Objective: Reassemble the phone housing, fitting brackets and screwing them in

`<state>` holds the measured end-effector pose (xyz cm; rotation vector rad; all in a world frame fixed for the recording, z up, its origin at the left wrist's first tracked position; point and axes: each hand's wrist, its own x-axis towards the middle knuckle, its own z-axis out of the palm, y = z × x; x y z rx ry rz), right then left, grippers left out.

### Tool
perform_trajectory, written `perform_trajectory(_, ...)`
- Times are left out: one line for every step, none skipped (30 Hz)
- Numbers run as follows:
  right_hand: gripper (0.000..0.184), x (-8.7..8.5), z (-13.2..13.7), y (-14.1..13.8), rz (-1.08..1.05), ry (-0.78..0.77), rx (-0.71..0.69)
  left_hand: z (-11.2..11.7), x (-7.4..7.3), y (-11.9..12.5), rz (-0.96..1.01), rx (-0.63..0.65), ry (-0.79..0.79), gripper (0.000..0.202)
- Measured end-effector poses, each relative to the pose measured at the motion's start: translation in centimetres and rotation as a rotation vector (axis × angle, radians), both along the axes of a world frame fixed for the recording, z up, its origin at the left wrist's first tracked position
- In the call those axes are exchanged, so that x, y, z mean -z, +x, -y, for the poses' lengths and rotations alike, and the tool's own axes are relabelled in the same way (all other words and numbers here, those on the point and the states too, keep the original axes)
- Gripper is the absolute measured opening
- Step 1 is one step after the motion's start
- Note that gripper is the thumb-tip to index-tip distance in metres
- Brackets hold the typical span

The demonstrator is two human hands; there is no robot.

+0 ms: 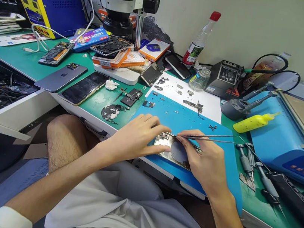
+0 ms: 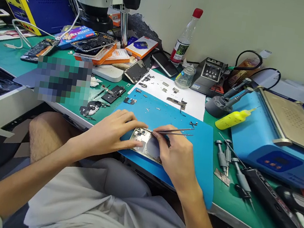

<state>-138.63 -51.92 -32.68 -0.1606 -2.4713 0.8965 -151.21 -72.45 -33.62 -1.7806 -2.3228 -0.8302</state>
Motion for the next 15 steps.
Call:
perform_trajectory(0.008,0.0,0.0,-0.1,0.008,-0.012,-0.004,0.1,-0.2,0.0,0.019,0.007,-0.003,0.056)
perform_trajectory(0.008,-0.1,0.0,-0.2,0.018,-0.027,-0.008,0.2,-0.4,-0.1,0.036,0.014,-0.007,0.064)
perform_trajectory(0.008,-0.1,0.0,-0.2,0.03,-0.046,-0.012,0.3,-0.5,-0.1,0.047,0.021,-0.012,0.071)
perform_trajectory(0.008,-0.2,0.1,-0.3,0.041,-0.068,-0.013,0.3,-0.7,-0.1,0.056,0.024,-0.02,0.076)
perform_trajectory(0.008,-0.2,0.2,-0.4,0.049,-0.095,-0.011,0.4,-0.8,0.0,0.064,0.025,-0.03,0.077)
perform_trajectory(0.008,-0.3,0.3,-0.5,0.054,-0.126,-0.004,0.4,-0.9,0.1,0.076,0.027,-0.041,0.075)
perform_trajectory(0.008,-0.3,0.3,-0.4,0.057,-0.164,0.007,0.4,-1.0,0.2,0.094,0.03,-0.05,0.072)
perform_trajectory(0.009,-0.4,0.2,-0.4,0.058,-0.212,0.021,0.5,-1.0,0.4,0.127,0.032,-0.054,0.068)
perform_trajectory(0.011,-0.5,-0.1,-0.2,0.056,-0.271,0.038,0.6,-1.0,0.5,0.169,0.034,-0.053,0.064)
perform_trajectory(0.014,-0.6,-0.6,0.1,0.043,-0.338,0.06,0.7,-1.0,0.6,0.207,0.036,-0.048,0.06)
perform_trajectory(0.017,-0.7,-1.3,0.4,0.018,-0.41,0.087,0.9,-1.0,0.7,0.251,0.038,-0.038,0.058)
perform_trajectory(0.019,-0.9,-2.1,0.9,-0.022,-0.482,0.122,1.0,-1.1,0.7,0.303,0.039,-0.026,0.057)
perform_trajectory(0.02,-1.0,-3.0,1.5,-0.079,-0.546,0.166,1.1,-1.1,0.7,0.381,0.042,-0.01,0.058)
perform_trajectory(0.019,-1.1,-4.0,2.1,-0.138,-0.603,0.212,1.1,-1.3,0.5,0.498,0.051,0.019,0.06)
perform_trajectory(0.017,-1.2,-4.9,2.8,-0.189,-0.654,0.255,1.0,-1.5,0.3,0.642,0.069,0.069,0.064)
